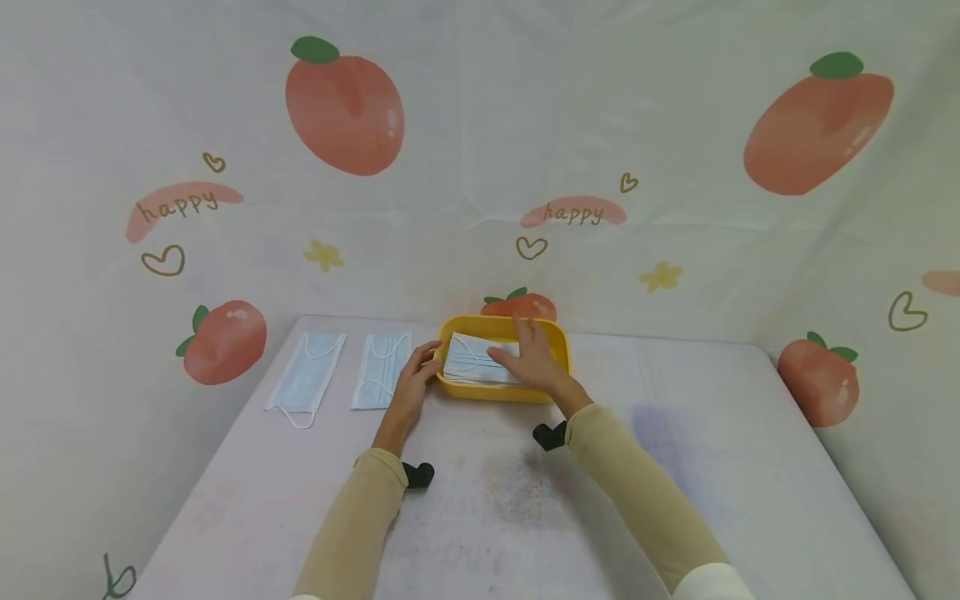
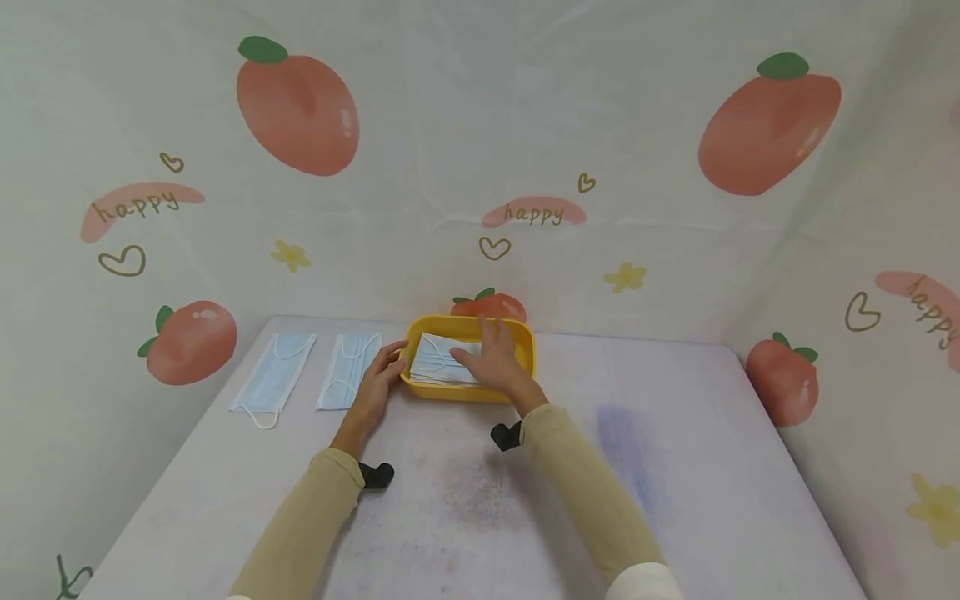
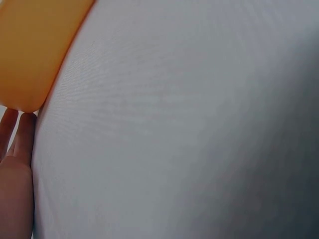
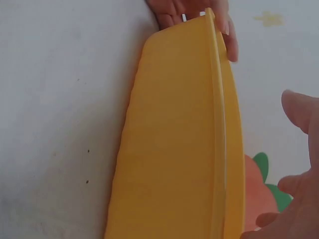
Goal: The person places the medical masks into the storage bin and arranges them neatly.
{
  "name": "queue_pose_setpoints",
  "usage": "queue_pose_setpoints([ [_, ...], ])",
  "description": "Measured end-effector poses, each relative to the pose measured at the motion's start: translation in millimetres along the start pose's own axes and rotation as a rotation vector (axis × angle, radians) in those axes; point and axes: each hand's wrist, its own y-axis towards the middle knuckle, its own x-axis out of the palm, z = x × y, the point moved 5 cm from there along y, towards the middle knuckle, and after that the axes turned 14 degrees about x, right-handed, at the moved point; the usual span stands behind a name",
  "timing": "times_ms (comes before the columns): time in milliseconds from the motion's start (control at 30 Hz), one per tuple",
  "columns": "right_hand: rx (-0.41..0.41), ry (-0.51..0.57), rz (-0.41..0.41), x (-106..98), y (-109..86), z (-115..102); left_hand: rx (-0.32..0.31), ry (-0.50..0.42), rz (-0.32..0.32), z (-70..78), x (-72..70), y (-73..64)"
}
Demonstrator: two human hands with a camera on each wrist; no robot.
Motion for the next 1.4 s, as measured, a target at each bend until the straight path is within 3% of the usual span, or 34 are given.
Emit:
queue_pose_setpoints([
  [167, -0.094, -0.142, 0.071, -0.5, -6.6, -3.7, 0.004, -0.011, 0.006, 4.0, 0.3, -2.9],
  [333, -0.139, -0.337, 0.181, -2.7, -11.1, -3.8, 0.004, -0.027, 0.010, -1.7, -1.0, -0.4],
  [500, -0.134, -0.425, 0.246, -4.9, -15.4, 3.5, 0.018, -0.027, 0.031, -28.0, -2.8, 8.6],
  [567, -0.133, -0.415, 0.258, -6.2, -17.1, 7.8, 0.032, -0.019, 0.045, -36.8, -3.4, 10.9],
  [833, -0.103, -0.313, 0.215, -13.7, -24.2, 34.4, 0.067, -0.022, 0.072, -34.9, -2.1, 9.3],
  [1200, -0.108, -0.044, 0.103, -17.4, -26.3, 70.4, 0.050, -0.013, 0.042, -33.5, -1.8, 9.4],
  [1400, -0.097, 0.046, 0.105, -16.6, -22.9, 84.1, 0.041, 0.017, 0.037, -33.2, -1.7, 9.0],
])
